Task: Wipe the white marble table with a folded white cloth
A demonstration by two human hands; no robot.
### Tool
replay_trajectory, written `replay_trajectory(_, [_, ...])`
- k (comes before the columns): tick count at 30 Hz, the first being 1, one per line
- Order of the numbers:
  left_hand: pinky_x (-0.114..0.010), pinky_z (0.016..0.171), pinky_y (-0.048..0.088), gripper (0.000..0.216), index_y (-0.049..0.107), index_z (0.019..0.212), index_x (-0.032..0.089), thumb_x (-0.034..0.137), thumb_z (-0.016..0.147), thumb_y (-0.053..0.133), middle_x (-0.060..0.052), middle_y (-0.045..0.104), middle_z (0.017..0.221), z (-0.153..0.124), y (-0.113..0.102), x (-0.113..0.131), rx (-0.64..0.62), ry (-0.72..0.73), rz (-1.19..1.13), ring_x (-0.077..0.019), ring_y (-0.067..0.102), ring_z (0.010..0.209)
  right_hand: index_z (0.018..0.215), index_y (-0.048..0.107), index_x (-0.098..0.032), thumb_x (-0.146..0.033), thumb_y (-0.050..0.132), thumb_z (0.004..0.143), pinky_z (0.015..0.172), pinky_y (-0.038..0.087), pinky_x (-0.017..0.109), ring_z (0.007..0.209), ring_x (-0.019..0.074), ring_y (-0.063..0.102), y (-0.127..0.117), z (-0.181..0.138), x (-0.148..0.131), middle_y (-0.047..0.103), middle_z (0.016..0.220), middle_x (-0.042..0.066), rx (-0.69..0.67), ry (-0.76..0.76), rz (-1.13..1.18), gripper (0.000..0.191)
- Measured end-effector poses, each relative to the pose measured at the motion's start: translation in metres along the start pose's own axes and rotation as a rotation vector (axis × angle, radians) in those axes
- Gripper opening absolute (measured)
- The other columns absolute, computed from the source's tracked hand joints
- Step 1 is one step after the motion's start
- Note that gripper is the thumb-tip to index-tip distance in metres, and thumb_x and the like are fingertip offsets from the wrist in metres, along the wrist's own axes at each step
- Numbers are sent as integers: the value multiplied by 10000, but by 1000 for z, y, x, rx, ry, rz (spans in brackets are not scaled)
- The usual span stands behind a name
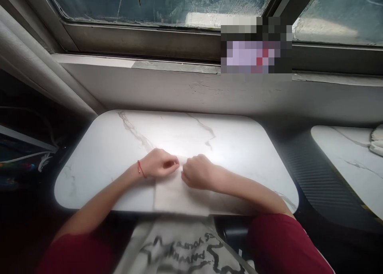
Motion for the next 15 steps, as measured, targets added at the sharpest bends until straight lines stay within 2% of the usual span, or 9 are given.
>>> replay_trajectory(4, [-245, 593, 466, 241, 712, 987, 197, 280, 949, 488, -14, 735, 792, 1, 3, -5, 82, -24, 67, -129, 636, 640, 984, 739, -88, -261, 335, 1018, 759, 473, 314, 932, 247, 701, -1, 16, 20, 740, 968, 187, 68, 157, 42, 441])
replay_trajectory(7, [-315, 779, 541, 313, 629, 1213, 185, 293, 961, 478, -71, 748, 1067, 1, 4, -10, 74, -26, 103, -189, 703, 885, 1089, 720, -44, -353, 358, 1019, 877, 480, 362, 1060, 297, 673, 3, 36, 41, 711, 1121, 236, 93, 261, 48, 481])
replay_trajectory(9, [-393, 965, 517, 407, 538, 1354, 175, 283, 967, 471, -117, 654, 1328, 0, 5, -14, 22, -17, 145, -241, 655, 1147, 1267, 621, 22, -436, 393, 1004, 969, 455, 395, 1215, 350, 593, 8, 54, 58, 611, 1307, 296, 136, 330, 29, 575])
replay_trajectory(11, [-454, 1089, 445, 468, 474, 1428, 161, 279, 975, 461, -147, 498, 1504, -2, 5, -20, -18, -36, 201, -279, 521, 1349, 1437, 421, 88, -482, 407, 992, 1062, 397, 424, 1374, 382, 448, 14, 74, 75, 437, 1474, 339, 221, 363, 29, 723])
replay_trajectory(13, [-478, 1126, 411, 469, 474, 1433, 146, 286, 987, 442, -161, 429, 1552, -3, 5, -26, -32, -72, 247, -294, 431, 1426, 1511, 264, 101, -486, 394, 995, 1136, 315, 443, 1470, 380, 305, 23, 95, 92, 295, 1563, 332, 346, 334, 52, 793])
replay_trajectory(15, [-484, 1131, 410, 448, 498, 1410, 141, 298, 997, 419, -166, 428, 1551, -3, 4, -31, -18, -103, 273, -296, 412, 1439, 1532, 233, 78, -474, 365, 1004, 1171, 247, 451, 1503, 367, 234, 32, 113, 106, 249, 1594, 307, 507, 271, 71, 775])
Point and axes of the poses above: each hand's wrist, its own z-axis towards the middle knuckle, its own y-axis out of the palm, x = y × z, the point moved 1 cm from there along z, towards the middle knuckle
